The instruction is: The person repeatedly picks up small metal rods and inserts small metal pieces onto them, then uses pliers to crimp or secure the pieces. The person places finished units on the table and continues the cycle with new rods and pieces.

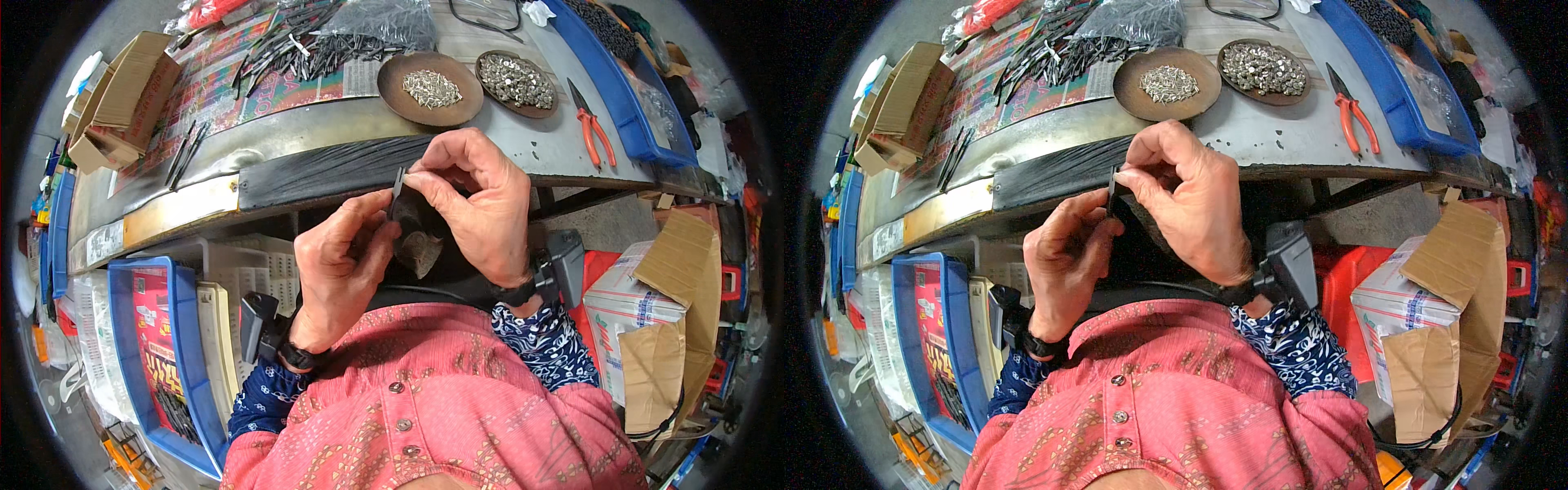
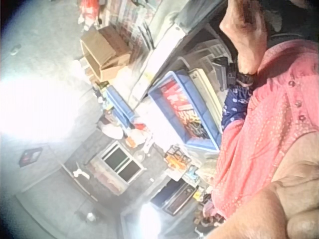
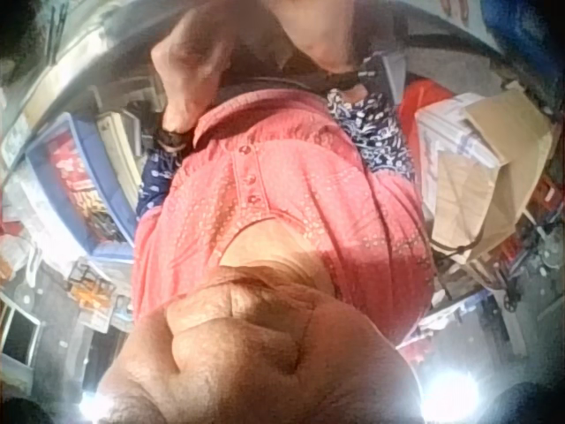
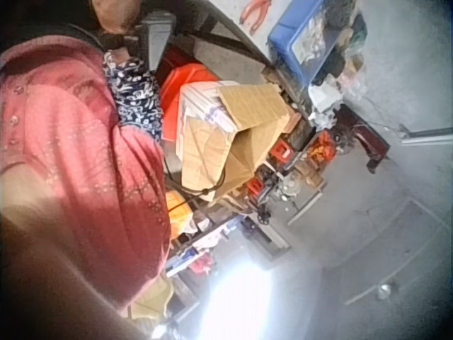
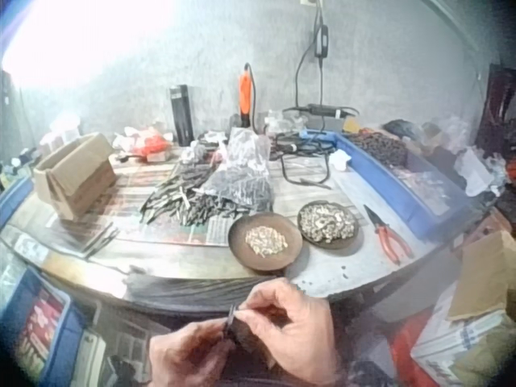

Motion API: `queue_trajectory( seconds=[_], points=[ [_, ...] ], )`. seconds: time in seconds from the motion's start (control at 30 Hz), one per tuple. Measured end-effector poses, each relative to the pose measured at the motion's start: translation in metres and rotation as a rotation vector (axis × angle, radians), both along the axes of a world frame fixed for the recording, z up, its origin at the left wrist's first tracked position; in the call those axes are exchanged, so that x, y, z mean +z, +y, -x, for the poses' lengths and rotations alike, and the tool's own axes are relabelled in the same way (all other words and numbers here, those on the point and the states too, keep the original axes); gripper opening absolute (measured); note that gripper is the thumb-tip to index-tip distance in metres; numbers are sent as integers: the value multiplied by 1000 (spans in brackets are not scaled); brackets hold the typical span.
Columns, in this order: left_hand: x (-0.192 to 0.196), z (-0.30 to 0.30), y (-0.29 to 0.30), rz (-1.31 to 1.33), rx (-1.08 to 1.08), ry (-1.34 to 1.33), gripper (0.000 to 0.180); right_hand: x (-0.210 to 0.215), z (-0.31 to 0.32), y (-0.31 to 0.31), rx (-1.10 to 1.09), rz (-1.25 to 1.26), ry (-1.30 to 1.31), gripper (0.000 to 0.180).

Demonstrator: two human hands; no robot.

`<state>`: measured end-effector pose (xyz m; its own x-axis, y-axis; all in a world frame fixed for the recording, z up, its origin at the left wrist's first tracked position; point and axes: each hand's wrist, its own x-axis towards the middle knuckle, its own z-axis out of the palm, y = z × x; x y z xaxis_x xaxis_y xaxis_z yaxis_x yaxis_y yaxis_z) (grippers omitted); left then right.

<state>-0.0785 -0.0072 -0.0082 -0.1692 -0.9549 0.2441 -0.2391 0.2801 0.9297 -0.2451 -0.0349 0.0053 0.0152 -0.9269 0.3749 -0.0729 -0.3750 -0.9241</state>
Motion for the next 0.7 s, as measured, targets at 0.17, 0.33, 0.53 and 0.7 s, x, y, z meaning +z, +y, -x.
queue_trajectory(
  seconds=[0.17, 0.33, 0.53, 0.7],
  points=[
    [2, -2, -1, -96, -87, 116, 26, -2, 9, -10, 148, -186, -140, 21],
    [1, -2, 1, -106, -92, 137, 25, -2, 14, -9, 250, -160, -163, 19],
    [5, 0, -4, 119, 4, -102, 23, 2, 17, -7, 292, -244, -50, 16],
    [10, 4, -13, 18, -22, 121, 14, 1, 8, -7, 263, -155, -33, 11]
  ],
)
